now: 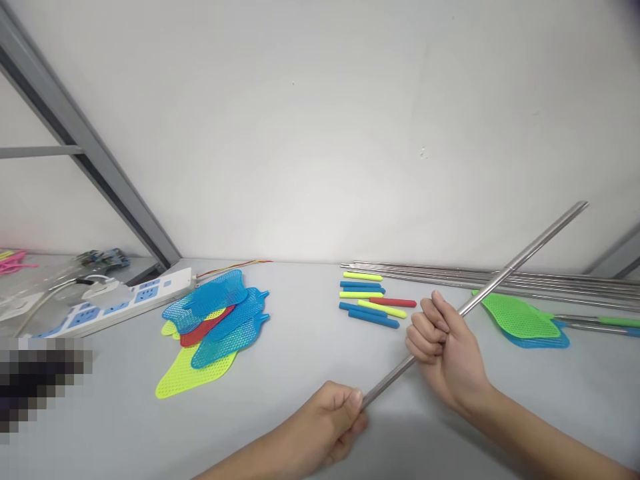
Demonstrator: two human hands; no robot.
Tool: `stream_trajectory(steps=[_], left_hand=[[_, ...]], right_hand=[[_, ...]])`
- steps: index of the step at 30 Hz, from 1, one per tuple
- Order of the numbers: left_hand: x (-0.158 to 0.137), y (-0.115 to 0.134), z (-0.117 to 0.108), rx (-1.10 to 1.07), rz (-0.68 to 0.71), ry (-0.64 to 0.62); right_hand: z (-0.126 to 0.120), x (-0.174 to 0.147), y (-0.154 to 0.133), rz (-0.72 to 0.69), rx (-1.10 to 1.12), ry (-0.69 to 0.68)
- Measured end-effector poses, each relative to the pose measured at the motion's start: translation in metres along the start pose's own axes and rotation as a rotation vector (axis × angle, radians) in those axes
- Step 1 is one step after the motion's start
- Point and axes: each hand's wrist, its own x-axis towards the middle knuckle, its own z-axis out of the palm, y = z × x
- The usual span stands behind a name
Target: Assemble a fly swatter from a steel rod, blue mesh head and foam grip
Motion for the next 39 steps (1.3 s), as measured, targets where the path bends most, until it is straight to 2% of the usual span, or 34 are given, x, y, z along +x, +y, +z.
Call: stream_trajectory(steps=[7,13,19,25,34,39], left_hand=[[0.000,0.000,-0.003,-0.056,-0.021,-0.035],[0.000,0.002,-0.004,-0.072,0.050,-0.067],[0.001,0.004,-0.006,-0.170,0.063,-0.067],[0.002,0.004,-0.007,-0.197,0.089,-0.098],[0.004,0.003,-0.009,-0.177,0.109,-0.076],[0.005,0.002,-0.010,-0.152,0.115,-0.070]], right_hand=[[-0.003,0.004,0.001,0.023,0.020,0.028],[-0.006,0.010,0.001,0.047,0.057,0.062],[-0.005,0.013,-0.004,0.060,0.100,0.042],[-0.004,0.015,-0.012,0.028,0.060,0.064],[-0.001,0.019,-0.027,-0.056,0.010,0.084],[0.001,0.018,-0.031,-0.057,0.003,0.087]])
